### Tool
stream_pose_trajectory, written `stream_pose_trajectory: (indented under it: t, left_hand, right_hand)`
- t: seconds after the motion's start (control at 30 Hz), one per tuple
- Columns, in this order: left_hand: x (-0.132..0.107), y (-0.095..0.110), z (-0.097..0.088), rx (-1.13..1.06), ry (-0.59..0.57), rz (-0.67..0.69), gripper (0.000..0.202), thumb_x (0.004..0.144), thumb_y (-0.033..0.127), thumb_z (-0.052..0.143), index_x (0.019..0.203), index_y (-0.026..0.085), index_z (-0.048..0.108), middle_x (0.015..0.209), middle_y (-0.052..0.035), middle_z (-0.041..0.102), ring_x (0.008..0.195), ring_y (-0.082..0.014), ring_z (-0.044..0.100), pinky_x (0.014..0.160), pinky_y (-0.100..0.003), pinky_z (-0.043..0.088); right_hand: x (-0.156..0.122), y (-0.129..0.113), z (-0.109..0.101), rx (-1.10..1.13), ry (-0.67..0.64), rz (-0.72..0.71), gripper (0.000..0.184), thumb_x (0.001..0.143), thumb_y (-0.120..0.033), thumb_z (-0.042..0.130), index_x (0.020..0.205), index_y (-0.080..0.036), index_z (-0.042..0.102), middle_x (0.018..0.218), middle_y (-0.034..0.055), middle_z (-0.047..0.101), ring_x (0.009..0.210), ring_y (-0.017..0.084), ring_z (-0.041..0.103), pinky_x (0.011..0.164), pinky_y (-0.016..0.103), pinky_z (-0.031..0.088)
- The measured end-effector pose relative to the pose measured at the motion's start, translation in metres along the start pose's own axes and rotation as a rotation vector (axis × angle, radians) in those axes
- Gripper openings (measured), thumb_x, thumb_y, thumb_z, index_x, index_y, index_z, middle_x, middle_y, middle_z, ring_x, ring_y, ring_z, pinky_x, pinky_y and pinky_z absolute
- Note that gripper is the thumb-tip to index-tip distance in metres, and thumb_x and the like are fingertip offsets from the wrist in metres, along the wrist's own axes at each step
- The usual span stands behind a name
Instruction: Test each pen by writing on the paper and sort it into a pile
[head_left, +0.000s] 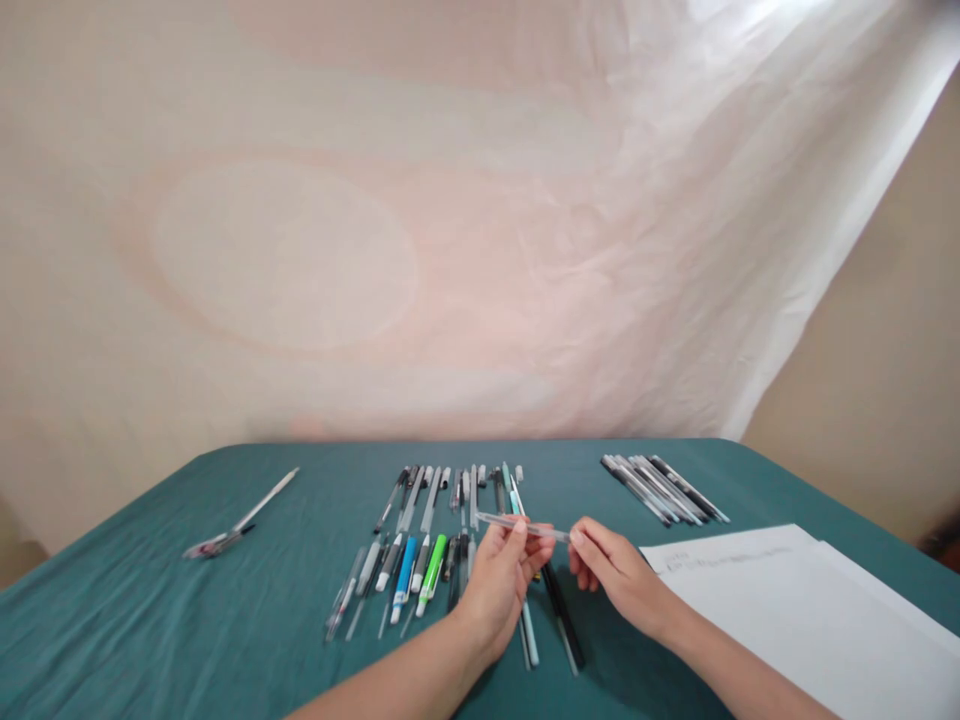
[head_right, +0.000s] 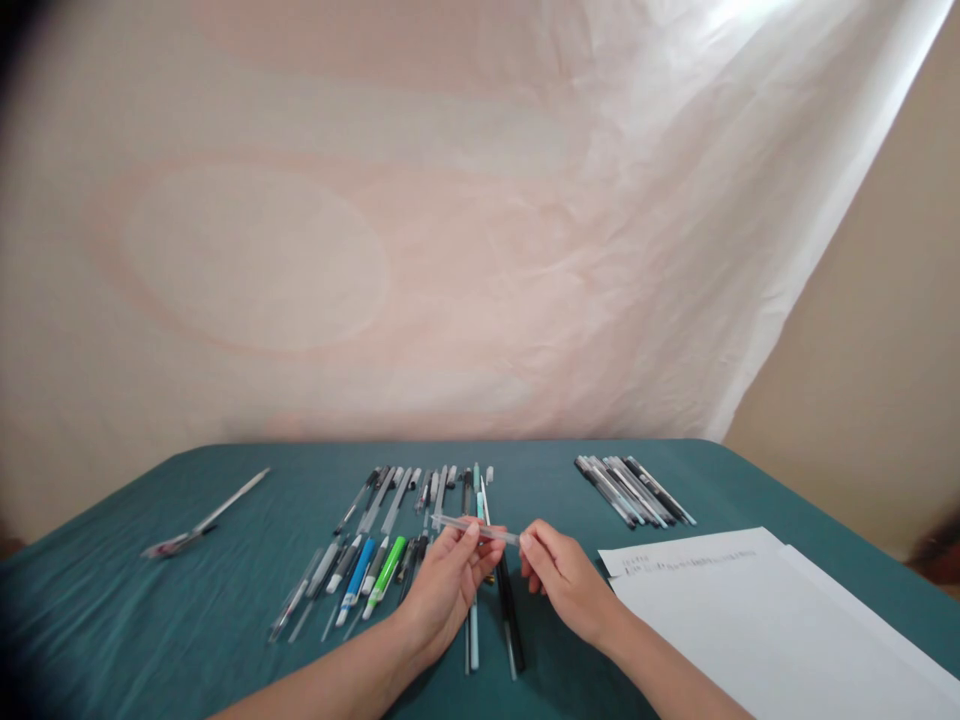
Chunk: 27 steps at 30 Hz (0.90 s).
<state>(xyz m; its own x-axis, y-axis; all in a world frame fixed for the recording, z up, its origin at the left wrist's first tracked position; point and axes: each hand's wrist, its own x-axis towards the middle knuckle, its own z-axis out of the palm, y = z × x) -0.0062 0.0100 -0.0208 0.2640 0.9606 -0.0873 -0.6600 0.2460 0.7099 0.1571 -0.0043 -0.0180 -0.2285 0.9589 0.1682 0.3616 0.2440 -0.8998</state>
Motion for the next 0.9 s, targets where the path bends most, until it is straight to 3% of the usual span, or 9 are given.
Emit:
stream_pose_trajectory:
  t: [0.33, 0.63, 0.9]
  left_hand:
    - [-0.0021, -0.0012, 0.0002, 0.026, -0.036, 0.022, 0.008, 0.087, 0.021, 0.052, 0.086, 0.014, 0.049, 0.087, -0.0071, 0.065, 0.075, -0.0105, 0.061, 0.077, -0.025, 0.048]
    - [-0.0027, -0.0019, 0.001, 0.052, -0.054, 0.04, 0.013, 0.085, 0.026, 0.055, 0.087, 0.015, 0.049, 0.087, -0.0067, 0.065, 0.076, -0.0113, 0.061, 0.078, -0.027, 0.047]
    - [-0.0038, 0.0008, 0.0042, 0.041, -0.022, 0.042, 0.012, 0.085, 0.025, 0.056, 0.085, 0.014, 0.05, 0.087, -0.0074, 0.065, 0.076, -0.0122, 0.061, 0.079, -0.028, 0.046]
  right_hand:
    - [-0.0023, -0.0044, 0.0025, -0.11, 0.035, -0.063, 0.038, 0.092, -0.042, 0.03, 0.066, -0.019, 0.046, 0.054, -0.0037, 0.05, 0.051, 0.011, 0.052, 0.055, 0.023, 0.04]
    - [-0.0006, -0.0023, 0.0057, 0.112, -0.01, 0.071, 0.043, 0.091, -0.048, 0.026, 0.067, -0.019, 0.046, 0.05, -0.0044, 0.048, 0.045, 0.011, 0.05, 0.048, 0.023, 0.04]
    - [-0.0043, -0.0101, 0.002, -0.161, 0.056, -0.074, 0.034, 0.092, -0.042, 0.032, 0.07, -0.02, 0.046, 0.055, -0.0035, 0.052, 0.054, 0.012, 0.05, 0.057, 0.023, 0.037]
